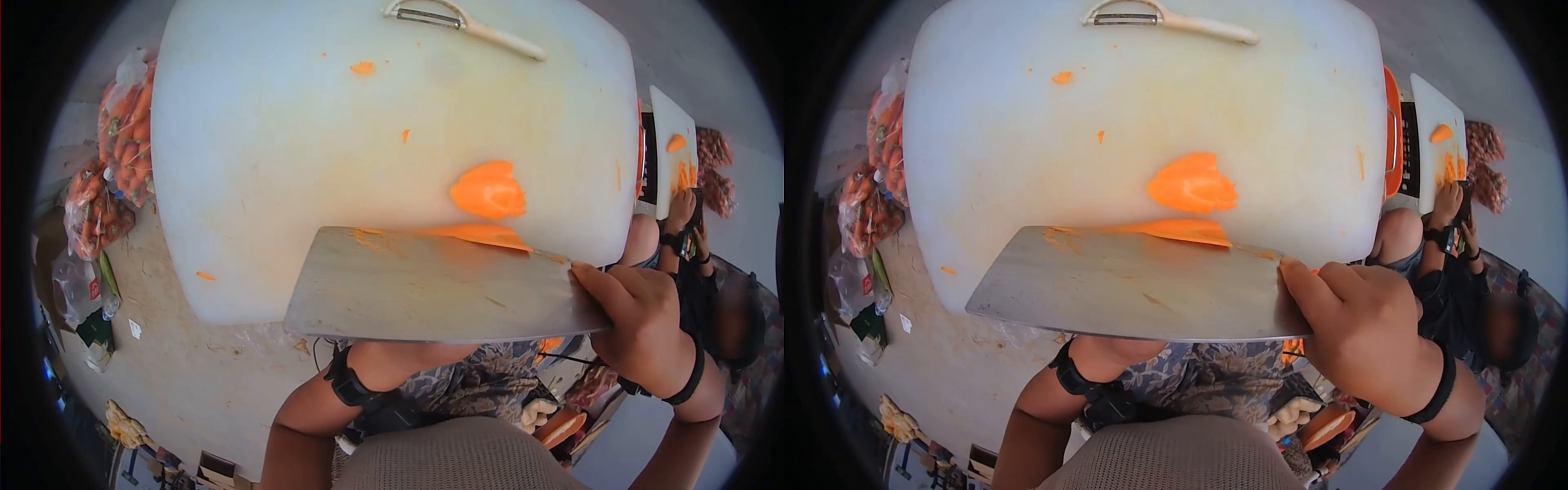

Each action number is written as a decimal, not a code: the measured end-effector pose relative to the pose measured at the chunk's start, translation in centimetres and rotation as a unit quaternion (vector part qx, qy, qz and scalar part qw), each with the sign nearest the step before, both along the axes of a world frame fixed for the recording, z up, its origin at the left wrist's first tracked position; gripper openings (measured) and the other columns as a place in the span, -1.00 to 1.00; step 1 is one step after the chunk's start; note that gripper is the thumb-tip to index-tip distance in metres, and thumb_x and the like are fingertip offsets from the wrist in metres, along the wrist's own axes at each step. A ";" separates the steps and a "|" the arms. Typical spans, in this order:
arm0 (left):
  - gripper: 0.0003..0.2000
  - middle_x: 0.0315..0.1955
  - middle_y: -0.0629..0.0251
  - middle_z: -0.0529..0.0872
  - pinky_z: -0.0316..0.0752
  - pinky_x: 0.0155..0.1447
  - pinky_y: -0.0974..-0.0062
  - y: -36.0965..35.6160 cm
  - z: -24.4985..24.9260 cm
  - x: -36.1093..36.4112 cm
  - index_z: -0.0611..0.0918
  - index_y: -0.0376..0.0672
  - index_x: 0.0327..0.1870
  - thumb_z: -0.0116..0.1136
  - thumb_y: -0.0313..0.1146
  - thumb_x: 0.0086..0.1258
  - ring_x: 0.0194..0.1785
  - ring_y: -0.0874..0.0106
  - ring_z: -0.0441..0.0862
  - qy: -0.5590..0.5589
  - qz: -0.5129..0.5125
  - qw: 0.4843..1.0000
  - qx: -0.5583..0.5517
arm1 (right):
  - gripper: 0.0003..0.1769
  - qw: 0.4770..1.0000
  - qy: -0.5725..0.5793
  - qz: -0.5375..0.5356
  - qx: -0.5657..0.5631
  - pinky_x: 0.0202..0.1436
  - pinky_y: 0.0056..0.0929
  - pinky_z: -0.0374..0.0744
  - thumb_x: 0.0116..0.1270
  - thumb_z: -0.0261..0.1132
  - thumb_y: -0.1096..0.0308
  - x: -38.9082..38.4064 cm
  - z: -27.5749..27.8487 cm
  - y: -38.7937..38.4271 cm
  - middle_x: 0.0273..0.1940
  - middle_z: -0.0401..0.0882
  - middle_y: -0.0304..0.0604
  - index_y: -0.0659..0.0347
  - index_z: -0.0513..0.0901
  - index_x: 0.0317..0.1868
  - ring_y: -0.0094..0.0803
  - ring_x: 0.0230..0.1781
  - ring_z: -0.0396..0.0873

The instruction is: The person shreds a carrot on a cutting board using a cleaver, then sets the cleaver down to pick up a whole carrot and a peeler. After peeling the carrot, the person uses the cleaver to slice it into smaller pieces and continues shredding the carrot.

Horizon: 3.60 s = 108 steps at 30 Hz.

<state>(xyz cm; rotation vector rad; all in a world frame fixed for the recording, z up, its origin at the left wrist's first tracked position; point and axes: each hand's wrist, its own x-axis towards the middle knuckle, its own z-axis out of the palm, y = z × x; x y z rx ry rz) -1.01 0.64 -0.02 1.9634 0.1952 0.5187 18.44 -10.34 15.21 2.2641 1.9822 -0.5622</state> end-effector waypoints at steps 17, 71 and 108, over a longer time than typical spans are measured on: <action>-0.76 -0.19 0.25 0.73 0.53 -0.03 0.38 0.2 1.2 2.6 0.72 -0.25 -0.14 0.40 -0.52 0.14 -0.15 0.26 0.65 -0.077 0.169 0.971 0.148 | -0.85 0.996 0.034 0.029 0.074 -0.50 -0.27 0.52 0.03 0.29 0.47 0.3 -5.4 3.6 -0.59 0.48 -0.19 0.16 0.49 -0.37 -0.19 -0.60 0.56; -0.70 -0.02 0.23 0.70 0.54 0.11 0.29 -1.9 -1.8 0.7 0.67 -0.11 0.05 0.28 -0.31 0.31 0.02 0.25 0.64 -0.013 0.073 0.991 -0.110 | -0.36 0.999 0.017 0.037 0.000 -0.52 -0.28 0.45 -0.30 0.38 0.51 0.3 -1.0 1.7 -0.50 0.47 -0.20 0.26 0.61 -0.02 -0.22 -0.56 0.55; -0.69 0.08 0.23 0.66 0.52 0.18 0.30 -1.5 -3.1 -0.8 0.63 -0.15 0.09 0.27 -0.37 0.33 0.09 0.25 0.62 0.008 0.086 0.996 0.014 | -0.50 0.996 -0.022 0.007 0.085 -0.51 -0.36 0.46 -0.10 0.32 0.57 -1.2 0.4 -2.0 -0.55 0.42 -0.24 0.31 0.65 -0.01 -0.34 -0.60 0.50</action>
